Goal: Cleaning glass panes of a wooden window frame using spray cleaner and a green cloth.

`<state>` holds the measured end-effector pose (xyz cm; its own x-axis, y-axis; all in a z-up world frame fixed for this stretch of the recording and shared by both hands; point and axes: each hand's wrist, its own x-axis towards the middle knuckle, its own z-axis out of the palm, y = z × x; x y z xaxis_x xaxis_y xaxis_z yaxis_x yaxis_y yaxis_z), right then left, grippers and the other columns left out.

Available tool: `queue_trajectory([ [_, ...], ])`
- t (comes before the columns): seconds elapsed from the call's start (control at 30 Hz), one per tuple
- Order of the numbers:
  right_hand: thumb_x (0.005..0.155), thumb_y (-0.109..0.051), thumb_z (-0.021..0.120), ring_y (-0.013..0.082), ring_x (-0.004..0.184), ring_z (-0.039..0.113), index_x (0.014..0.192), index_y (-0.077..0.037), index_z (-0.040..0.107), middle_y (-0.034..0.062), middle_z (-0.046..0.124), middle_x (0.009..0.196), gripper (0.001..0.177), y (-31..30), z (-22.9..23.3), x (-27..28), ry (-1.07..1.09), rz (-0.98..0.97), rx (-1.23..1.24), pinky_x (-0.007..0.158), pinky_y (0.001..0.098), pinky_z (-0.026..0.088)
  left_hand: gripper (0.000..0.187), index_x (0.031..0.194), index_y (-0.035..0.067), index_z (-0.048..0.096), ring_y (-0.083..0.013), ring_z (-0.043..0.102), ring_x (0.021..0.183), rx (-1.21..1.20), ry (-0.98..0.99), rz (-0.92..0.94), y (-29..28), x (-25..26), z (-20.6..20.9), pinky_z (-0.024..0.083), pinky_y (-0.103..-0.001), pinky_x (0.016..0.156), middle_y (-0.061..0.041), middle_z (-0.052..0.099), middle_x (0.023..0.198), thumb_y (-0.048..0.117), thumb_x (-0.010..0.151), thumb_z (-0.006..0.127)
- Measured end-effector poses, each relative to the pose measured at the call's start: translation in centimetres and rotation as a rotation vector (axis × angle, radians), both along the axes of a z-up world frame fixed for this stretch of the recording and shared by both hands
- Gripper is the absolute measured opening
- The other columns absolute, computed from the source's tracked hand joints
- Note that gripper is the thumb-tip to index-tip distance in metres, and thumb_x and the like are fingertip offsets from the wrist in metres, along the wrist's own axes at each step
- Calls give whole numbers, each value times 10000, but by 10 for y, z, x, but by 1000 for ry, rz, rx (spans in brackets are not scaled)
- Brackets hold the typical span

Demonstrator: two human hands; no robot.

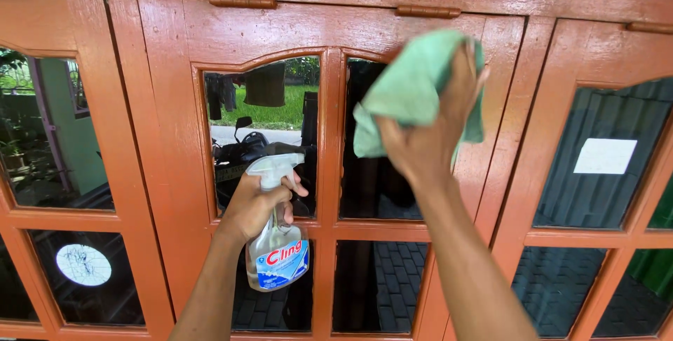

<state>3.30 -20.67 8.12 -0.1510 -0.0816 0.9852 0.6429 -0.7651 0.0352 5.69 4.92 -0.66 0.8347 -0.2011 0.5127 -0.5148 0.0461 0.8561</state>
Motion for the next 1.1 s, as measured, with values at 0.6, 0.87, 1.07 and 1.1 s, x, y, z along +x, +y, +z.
queue_trajectory([
  [0.6,909,-527,609,501,1532,145,1408,54,569,317,367,1567,767,-30,-100,44,234,-390,-486,1246,669,41,265,1018,-36,614,-216,627,546,42,2,-3,-9,0,5,547,-365,531,-207,745,920,-96,798,479],
  [0.87,1022,-461,449,489,1551,-1,1414,93,519,347,228,1620,682,-40,-162,12,555,-409,-594,1247,606,-41,458,1240,-54,595,-207,625,552,39,-226,66,-23,-34,59,547,-351,526,-153,710,897,-132,801,496],
  [1.07,1026,-459,392,500,1568,-42,1460,148,468,384,118,1659,750,-46,-181,7,565,-461,-493,1277,575,-12,321,1177,16,603,-205,641,555,33,-237,125,-20,-18,61,549,-355,535,-157,705,882,-49,872,525],
  [1.1,1026,-459,392,500,1568,-42,1460,148,468,384,118,1659,750,-49,-168,9,557,-469,-495,1277,575,-12,321,1177,16,603,-205,641,555,27,-245,122,-16,-15,62,549,-355,535,-157,705,882,-49,872,525],
])
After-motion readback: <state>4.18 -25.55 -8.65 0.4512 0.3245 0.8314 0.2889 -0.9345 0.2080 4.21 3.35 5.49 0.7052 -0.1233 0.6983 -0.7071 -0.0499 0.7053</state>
